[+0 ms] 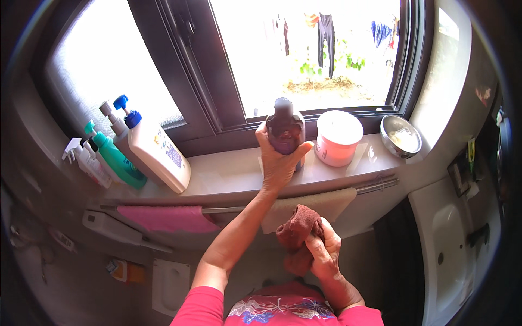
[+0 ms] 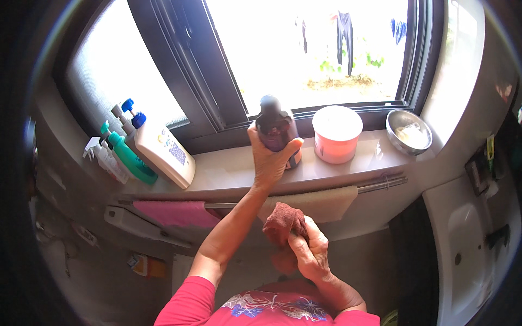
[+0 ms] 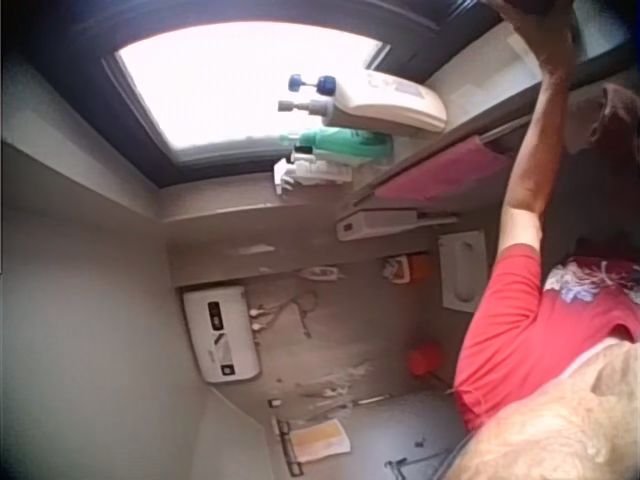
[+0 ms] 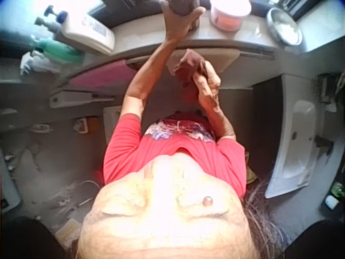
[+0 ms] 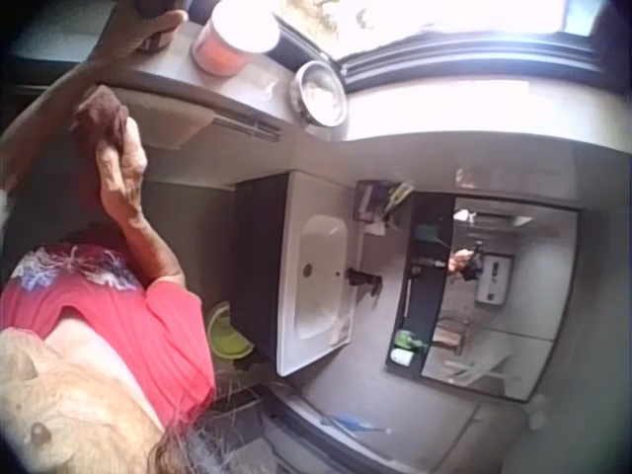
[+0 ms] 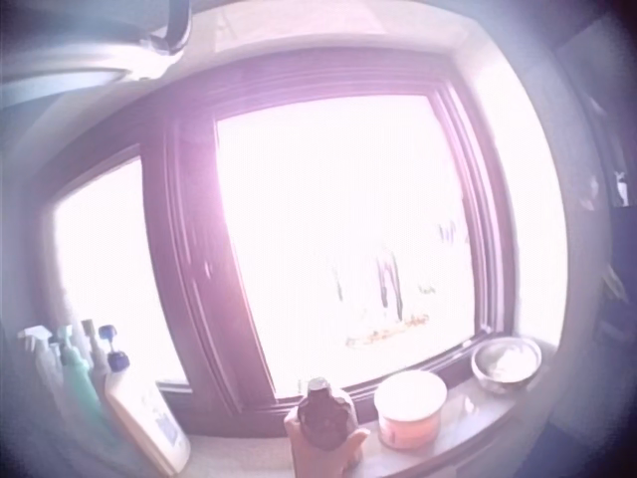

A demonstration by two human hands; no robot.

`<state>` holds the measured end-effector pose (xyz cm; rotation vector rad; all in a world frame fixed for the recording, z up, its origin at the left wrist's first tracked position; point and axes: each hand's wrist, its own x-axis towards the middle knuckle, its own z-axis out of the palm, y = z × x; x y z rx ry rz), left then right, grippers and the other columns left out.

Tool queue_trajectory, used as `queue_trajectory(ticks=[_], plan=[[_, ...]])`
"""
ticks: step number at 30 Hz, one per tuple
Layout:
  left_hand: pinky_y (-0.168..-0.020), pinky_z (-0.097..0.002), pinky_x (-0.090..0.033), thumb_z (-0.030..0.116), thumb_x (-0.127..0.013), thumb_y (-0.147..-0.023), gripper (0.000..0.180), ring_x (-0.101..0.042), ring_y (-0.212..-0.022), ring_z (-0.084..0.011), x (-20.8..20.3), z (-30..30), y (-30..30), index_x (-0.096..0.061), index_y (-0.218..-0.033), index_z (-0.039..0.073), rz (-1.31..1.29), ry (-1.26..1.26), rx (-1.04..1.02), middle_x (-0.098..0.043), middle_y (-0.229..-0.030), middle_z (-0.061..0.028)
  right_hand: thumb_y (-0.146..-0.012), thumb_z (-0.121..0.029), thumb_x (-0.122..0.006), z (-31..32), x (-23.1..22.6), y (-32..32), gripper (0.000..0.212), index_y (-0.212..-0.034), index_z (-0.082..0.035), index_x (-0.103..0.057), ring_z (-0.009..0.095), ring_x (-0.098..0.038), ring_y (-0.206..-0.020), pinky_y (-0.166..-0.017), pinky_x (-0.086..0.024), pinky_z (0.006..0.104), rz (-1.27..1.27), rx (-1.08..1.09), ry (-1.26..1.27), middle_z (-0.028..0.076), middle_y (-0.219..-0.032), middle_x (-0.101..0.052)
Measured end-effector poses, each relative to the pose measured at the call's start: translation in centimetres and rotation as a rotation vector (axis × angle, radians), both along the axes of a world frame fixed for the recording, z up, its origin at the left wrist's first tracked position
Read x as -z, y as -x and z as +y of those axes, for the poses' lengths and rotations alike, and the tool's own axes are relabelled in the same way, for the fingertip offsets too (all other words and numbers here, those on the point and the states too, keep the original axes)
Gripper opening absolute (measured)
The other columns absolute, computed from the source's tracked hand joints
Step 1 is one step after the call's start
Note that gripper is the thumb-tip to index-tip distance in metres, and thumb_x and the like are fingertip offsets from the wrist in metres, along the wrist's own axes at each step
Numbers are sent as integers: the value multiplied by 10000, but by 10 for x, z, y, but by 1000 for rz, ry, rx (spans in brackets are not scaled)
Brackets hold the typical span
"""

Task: The person carries a green basin and a cloth into the bathroom, then wipes the walls, a wall-mounted water heater, and the window sill. The person also wipes several bottles on the sill before placing them back.

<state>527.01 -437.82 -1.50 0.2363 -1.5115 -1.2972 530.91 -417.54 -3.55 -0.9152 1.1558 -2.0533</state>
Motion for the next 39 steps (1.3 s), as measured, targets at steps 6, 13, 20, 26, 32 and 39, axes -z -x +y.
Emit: queue_trajectory(ticks=[6, 13, 20, 26, 32, 39], plan=[[-928, -425, -382, 330, -843, -622, 959, -437, -1092, -242, 4, -5, 15, -216, -1279, 21, -241, 127, -310, -397, -1171, -175, -907, -105, -495, 5, 4, 2, 261, -1143, 3, -513, 70, -481, -891, -817, -397, 226, -70, 17, -36, 6, -977, -561], [-1036, -456, -273, 281, -839, -623, 1023, -278, -1227, -318, 0, -13, -73, -166, -1338, -6, 86, 568, -849, -224, -1327, -181, -882, -85, -505, 8, 0, 10, 222, -1079, 9, -544, 75, -494, -879, -799, -404, 225, -55, 40, -57, 13, -961, -579], [-976, -414, -303, 147, -805, -676, 764, -372, -1135, -282, -3, -67, -182, -328, -1255, -2, -75, 286, -1235, -363, -1217, -154, -888, -120, -513, -6, 6, 0, 230, -1082, 0, -543, 76, -484, -842, -761, -406, 227, -17, -76, -104, 7, -925, -568], [-894, -440, -369, 104, -818, -611, 690, -433, -1023, -319, 8, -96, -198, -418, -1166, 17, -166, 319, -1225, -433, -1073, -144, -894, -142, -507, -27, 4, -27, 279, -1131, 4, -524, 86, -493, -866, -792, -404, 230, 12, -158, -91, 14, -947, -570], [-881, -422, -390, 99, -778, -648, 589, -456, -1035, -304, 14, -82, -190, -402, -1096, 28, -114, 380, -1090, -451, -1078, -142, -901, -174, -487, -64, -13, -51, 328, -1167, 18, -495, 109, -502, -923, -849, -397, 247, 80, -108, -35, 54, -1006, -568], [-925, -347, -384, 176, -728, -747, 635, -502, -1065, -229, 18, -60, -191, -328, -1217, 26, 89, 221, -492, -491, -1133, -138, -847, -96, -498, -145, -71, -89, 431, -1239, 38, -379, 389, -392, -1104, -954, -319, 449, 717, 274, 219, 236, -1209, -393]])
